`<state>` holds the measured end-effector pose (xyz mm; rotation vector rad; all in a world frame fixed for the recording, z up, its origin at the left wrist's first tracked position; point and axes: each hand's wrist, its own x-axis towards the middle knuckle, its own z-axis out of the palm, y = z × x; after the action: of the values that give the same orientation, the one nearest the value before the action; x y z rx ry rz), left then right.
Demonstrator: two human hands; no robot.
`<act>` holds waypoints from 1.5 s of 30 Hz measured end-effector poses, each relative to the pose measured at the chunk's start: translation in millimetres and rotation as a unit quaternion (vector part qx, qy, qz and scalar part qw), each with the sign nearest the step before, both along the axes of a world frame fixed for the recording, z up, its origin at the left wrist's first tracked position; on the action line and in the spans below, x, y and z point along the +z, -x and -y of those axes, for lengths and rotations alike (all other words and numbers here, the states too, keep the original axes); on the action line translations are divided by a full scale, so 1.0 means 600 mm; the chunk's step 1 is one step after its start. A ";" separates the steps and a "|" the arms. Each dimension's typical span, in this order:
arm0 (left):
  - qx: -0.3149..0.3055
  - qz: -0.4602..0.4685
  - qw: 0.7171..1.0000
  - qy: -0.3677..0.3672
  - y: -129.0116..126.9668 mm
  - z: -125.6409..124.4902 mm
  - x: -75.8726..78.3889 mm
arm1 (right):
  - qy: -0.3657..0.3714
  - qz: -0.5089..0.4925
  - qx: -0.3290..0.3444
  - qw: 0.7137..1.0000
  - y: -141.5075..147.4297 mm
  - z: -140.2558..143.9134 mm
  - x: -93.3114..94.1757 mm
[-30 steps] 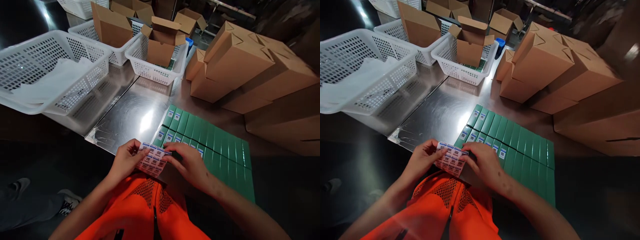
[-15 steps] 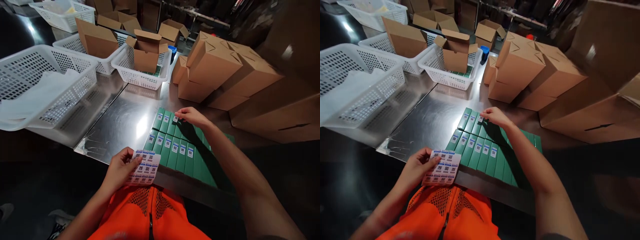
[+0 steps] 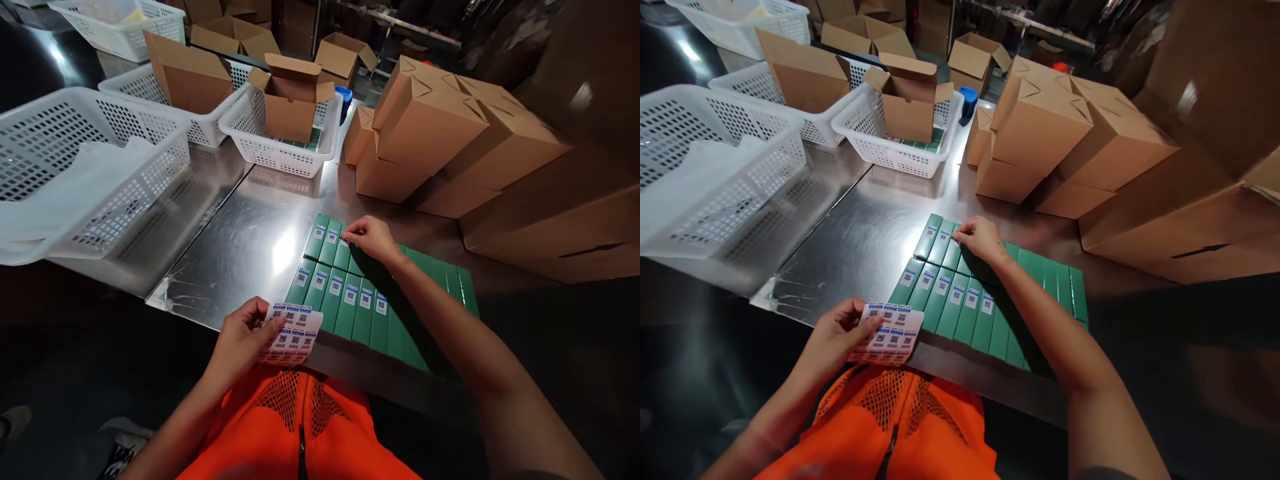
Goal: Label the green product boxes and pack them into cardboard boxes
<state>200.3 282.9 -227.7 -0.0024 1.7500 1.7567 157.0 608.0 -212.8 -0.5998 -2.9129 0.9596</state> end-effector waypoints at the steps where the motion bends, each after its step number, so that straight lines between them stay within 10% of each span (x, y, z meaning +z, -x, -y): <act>1: 0.000 0.002 1.000 0.000 0.000 -0.001 0.000 | -0.012 -0.030 -0.011 0.999 -0.004 0.001 -0.007; 8: 0.012 0.003 1.000 -0.016 -0.008 -0.012 0.013 | -0.069 -0.146 -0.070 0.984 -0.021 0.018 -0.005; 14: 0.030 0.007 0.999 -0.039 -0.007 -0.015 0.024 | 0.065 -0.155 0.231 0.958 -0.112 0.139 0.041; 19: 0.030 0.012 0.999 -0.039 -0.001 -0.019 0.012 | 0.089 -0.166 0.304 0.934 -0.163 0.178 0.072; 28: -0.018 0.026 0.999 -0.016 -0.007 -0.022 0.005 | 0.174 -0.027 0.012 0.984 -0.058 -0.030 0.083; 45: -0.021 0.028 0.999 -0.009 -0.010 -0.020 0.001 | 0.030 0.091 0.029 0.995 -0.024 -0.066 0.020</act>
<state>206.2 294.8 -227.3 -0.0066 1.6816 1.7254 171.3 647.6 -201.0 -0.6424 -3.0859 1.0550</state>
